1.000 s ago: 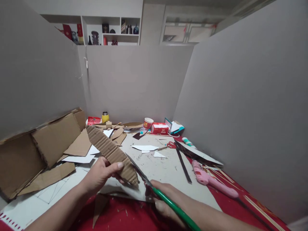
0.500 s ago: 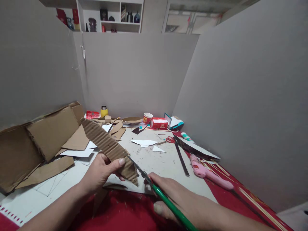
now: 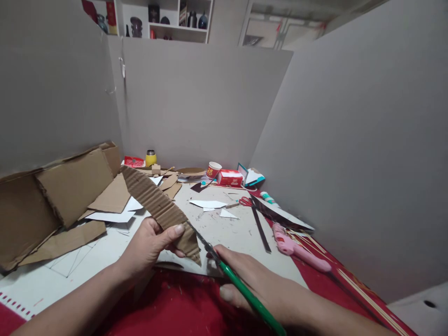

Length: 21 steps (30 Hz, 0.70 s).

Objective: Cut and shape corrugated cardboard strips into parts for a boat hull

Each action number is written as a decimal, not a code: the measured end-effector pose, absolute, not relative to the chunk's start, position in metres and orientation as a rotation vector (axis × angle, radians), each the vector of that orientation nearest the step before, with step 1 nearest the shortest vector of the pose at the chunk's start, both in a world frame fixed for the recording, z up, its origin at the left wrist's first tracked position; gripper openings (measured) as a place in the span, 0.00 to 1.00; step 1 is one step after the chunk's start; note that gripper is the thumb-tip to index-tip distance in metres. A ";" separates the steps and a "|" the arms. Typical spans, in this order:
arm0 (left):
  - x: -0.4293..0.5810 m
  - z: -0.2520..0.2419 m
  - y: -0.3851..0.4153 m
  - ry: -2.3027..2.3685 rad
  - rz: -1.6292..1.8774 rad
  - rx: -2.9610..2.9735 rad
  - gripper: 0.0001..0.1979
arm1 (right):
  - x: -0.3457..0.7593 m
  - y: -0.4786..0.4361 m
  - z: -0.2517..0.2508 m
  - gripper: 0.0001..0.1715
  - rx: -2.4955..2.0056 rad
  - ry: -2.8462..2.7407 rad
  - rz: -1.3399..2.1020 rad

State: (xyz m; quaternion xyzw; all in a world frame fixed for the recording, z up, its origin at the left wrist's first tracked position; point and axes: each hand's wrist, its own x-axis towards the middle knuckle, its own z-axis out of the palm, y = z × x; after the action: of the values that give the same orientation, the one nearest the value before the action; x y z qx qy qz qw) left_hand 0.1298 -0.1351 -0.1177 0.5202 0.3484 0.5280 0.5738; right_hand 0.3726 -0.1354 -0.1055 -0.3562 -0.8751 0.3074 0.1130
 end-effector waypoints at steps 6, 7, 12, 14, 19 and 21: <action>0.129 -0.116 -0.136 0.826 1.255 1.202 0.11 | 0.371 -0.134 -0.103 0.26 -0.997 -2.538 0.932; 0.129 -0.116 -0.135 0.833 1.252 1.202 0.12 | 0.371 -0.134 -0.103 0.26 -0.988 -2.539 0.932; 0.128 -0.116 -0.134 0.844 1.246 1.213 0.13 | 0.371 -0.135 -0.104 0.23 -0.979 -2.542 0.864; 0.128 -0.116 -0.135 0.852 1.242 1.223 0.13 | 0.371 -0.135 -0.103 0.22 -0.994 -2.576 0.843; 0.129 -0.114 -0.136 0.844 1.268 1.216 0.12 | 0.373 -0.133 -0.102 0.22 -0.941 -2.636 0.890; 0.130 -0.112 -0.137 0.841 1.277 1.215 0.11 | 0.373 -0.132 -0.103 0.24 -0.916 -2.627 0.889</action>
State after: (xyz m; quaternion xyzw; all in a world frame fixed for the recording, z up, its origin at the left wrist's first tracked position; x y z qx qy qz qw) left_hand 0.1305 -0.1370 -0.1121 0.5156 0.3569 0.5416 0.5599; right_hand 0.3729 -0.1322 -0.1029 -0.3117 -0.8940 0.3025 0.1103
